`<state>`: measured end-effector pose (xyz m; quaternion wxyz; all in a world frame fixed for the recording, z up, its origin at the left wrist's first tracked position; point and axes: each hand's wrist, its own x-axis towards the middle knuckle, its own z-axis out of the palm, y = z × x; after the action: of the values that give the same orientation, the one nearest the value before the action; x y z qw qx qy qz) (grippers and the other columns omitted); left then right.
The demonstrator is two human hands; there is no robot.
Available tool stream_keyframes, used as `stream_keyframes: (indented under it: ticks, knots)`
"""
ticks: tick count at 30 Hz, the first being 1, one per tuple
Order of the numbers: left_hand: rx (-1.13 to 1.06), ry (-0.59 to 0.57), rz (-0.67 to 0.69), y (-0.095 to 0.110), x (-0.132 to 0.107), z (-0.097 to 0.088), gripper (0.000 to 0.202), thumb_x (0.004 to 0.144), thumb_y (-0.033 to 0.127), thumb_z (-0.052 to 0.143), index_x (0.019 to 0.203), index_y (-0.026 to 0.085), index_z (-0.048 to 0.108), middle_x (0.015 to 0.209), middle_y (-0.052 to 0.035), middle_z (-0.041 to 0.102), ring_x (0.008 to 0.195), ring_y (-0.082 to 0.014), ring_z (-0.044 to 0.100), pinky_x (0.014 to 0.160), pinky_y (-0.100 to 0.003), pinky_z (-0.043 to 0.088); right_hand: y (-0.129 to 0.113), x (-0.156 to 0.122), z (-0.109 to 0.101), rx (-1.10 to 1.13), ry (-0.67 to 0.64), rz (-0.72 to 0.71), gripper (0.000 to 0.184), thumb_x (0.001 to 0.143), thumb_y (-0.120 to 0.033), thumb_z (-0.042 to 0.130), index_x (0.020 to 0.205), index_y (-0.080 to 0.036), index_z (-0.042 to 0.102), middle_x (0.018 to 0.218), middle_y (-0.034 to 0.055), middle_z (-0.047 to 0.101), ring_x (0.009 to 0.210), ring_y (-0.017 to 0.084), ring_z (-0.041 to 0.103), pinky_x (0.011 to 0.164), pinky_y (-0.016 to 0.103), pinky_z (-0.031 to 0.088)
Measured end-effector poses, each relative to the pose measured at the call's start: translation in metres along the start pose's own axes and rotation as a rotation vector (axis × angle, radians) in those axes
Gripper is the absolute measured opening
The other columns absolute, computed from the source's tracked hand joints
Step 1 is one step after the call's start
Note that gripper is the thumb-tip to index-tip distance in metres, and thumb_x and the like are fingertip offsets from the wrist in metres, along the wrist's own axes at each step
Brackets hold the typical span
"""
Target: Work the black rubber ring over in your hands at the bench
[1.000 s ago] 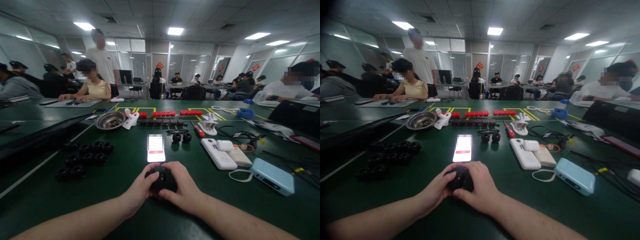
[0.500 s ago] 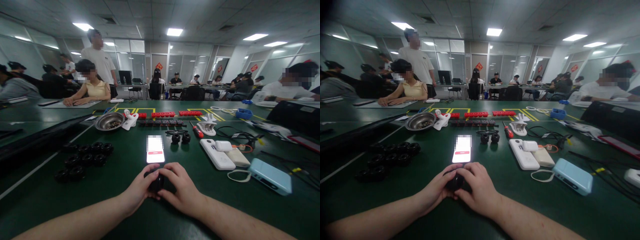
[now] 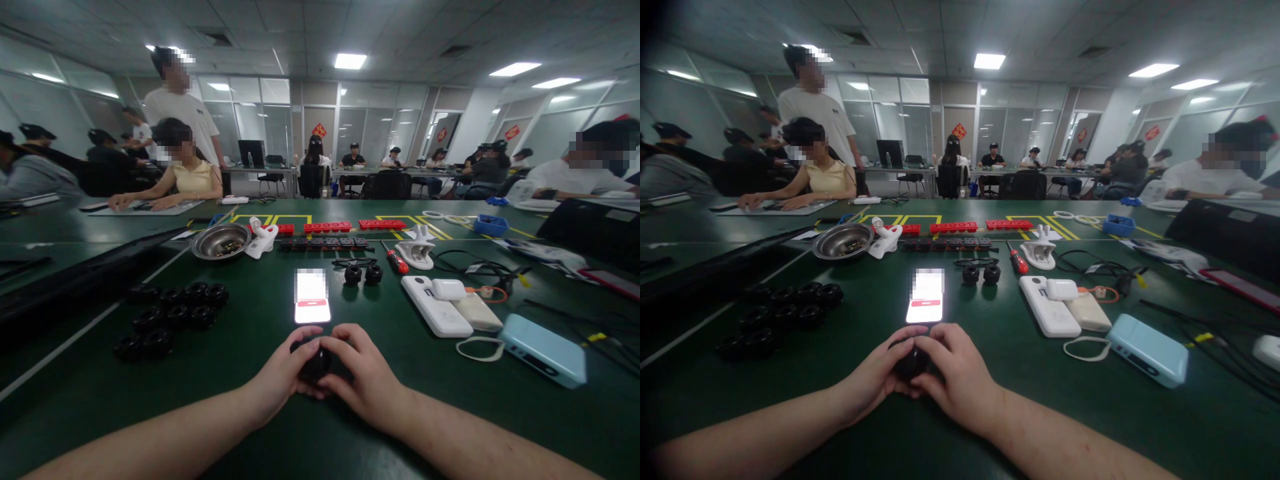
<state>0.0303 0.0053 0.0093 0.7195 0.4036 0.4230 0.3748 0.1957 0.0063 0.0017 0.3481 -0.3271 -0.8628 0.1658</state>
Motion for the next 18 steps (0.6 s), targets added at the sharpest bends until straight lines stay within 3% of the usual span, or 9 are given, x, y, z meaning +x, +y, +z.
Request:
stream_keyframes:
  ticks: [4, 10, 15, 18]
  knots:
    - [-0.018, 0.007, 0.015, -0.0006, -0.0011, -0.0007, 0.038, 0.077, 0.032, 0.049, 0.108, 0.016, 0.036, 0.090, -0.0075, 0.049, 0.065, -0.0162, 0.057, 0.054, -0.029, 0.044, -0.0024, 0.0003, 0.0007, 0.014, 0.004, 0.010, 0.041, 0.074, -0.019, 0.059, 0.112, -0.020, 0.045, 0.104, 0.0077, 0.046, 0.095, 0.022, 0.044, 0.083, 0.036, 0.041]
    - [-0.120, -0.001, 0.039, -0.0017, -0.0044, -0.0026, 0.045, 0.073, 0.023, 0.056, 0.112, 0.018, 0.035, 0.105, -0.0101, 0.046, 0.085, -0.0216, 0.056, 0.071, -0.035, 0.045, -0.0001, 0.0060, -0.0015, 0.031, -0.002, 0.150, 0.036, 0.069, -0.036, 0.065, 0.097, -0.017, 0.051, 0.099, 0.0070, 0.048, 0.091, 0.022, 0.046, 0.079, 0.037, 0.041]
    - [-0.092, -0.051, 0.038, -0.0019, -0.0035, -0.0039, 0.058, 0.065, 0.024, 0.064, 0.114, 0.019, 0.034, 0.107, -0.0117, 0.045, 0.091, -0.0274, 0.055, 0.074, -0.040, 0.045, 0.0039, 0.0052, 0.0000, 0.065, -0.001, 0.192, 0.024, 0.072, -0.030, 0.062, 0.090, -0.017, 0.053, 0.095, 0.0058, 0.046, 0.088, 0.020, 0.046, 0.076, 0.035, 0.042]
    - [-0.066, -0.019, 0.034, -0.0017, -0.0024, -0.0038, 0.053, 0.068, 0.033, 0.061, 0.112, 0.019, 0.035, 0.105, -0.0116, 0.046, 0.087, -0.0263, 0.056, 0.068, -0.038, 0.046, 0.0037, 0.0037, 0.0007, 0.088, 0.020, 0.128, 0.028, 0.074, -0.026, 0.060, 0.100, -0.018, 0.052, 0.099, 0.0066, 0.045, 0.093, 0.021, 0.045, 0.081, 0.035, 0.041]
